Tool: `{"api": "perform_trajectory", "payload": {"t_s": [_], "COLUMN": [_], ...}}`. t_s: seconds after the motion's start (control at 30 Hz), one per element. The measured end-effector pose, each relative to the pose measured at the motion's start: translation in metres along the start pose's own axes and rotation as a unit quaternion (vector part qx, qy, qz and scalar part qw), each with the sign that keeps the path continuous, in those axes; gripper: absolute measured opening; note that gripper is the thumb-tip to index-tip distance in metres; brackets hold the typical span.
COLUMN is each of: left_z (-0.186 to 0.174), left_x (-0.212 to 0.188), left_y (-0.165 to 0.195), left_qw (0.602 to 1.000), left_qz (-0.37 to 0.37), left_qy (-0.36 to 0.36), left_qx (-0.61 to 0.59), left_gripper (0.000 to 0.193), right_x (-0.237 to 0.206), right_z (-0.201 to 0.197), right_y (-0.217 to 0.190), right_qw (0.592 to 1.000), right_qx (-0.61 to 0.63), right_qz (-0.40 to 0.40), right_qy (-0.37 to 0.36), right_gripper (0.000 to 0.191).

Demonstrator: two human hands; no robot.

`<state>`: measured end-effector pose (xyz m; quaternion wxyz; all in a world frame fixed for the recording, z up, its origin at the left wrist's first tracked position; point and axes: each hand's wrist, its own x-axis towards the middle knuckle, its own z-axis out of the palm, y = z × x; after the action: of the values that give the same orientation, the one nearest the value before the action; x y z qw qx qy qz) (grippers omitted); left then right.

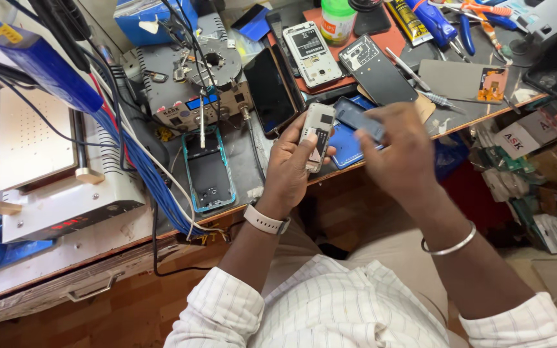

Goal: The person holds a disassembled phone mid-frame and uses a metal pry tool to scrape and pry along the edges of the housing, rotating the phone to work around its sides. They then set it down, pick up another phone, insert a SIM card tray, and handle a battery and back cover.

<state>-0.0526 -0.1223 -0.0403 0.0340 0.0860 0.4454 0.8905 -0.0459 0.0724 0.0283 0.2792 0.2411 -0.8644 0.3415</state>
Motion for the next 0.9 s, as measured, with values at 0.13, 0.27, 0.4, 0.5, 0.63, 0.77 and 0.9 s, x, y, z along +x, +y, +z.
{"api": "perform_trajectory", "payload": {"t_s": [0.13,0.27,0.4,0.5,0.63,0.77,0.9], "left_z": [0.004,0.006,0.008,0.008,0.005,0.011,0.023], "left_x": [-0.005,-0.014,-0.015,-0.011,-0.010,-0.013,-0.021], "left_y": [-0.003,-0.004,-0.001,0.003,0.005,0.002,0.009], "left_qw": [1.000,0.995,0.988,0.996,0.994,0.997,0.989], "left_qz": [0.027,0.045,0.108,0.030,0.048,0.070,0.106], "left_qy": [-0.011,-0.021,-0.018,0.046,0.035,0.008,0.018], "left_qx": [0.008,0.089,0.108,-0.071,-0.095,-0.020,0.102], "left_gripper": [0.046,0.046,0.044,0.043,0.041,0.041,0.042], "right_x": [0.006,0.009,-0.001,-0.009,-0.014,-0.016,-0.017], "right_z": [0.005,0.012,0.011,0.009,0.012,0.022,0.029], "right_y": [-0.028,-0.031,-0.020,-0.016,-0.020,-0.030,-0.035], "right_qw": [0.993,0.991,0.962,0.908,0.861,0.952,0.968], "right_qx": [0.068,0.054,0.166,0.336,0.440,0.259,0.215], "right_qz": [-0.033,0.025,0.126,0.236,0.250,0.140,0.115], "right_qy": [-0.096,-0.123,-0.174,-0.081,-0.055,-0.087,-0.057], "right_gripper": [0.041,0.043,0.030,0.028,0.049,0.057,0.039]}}
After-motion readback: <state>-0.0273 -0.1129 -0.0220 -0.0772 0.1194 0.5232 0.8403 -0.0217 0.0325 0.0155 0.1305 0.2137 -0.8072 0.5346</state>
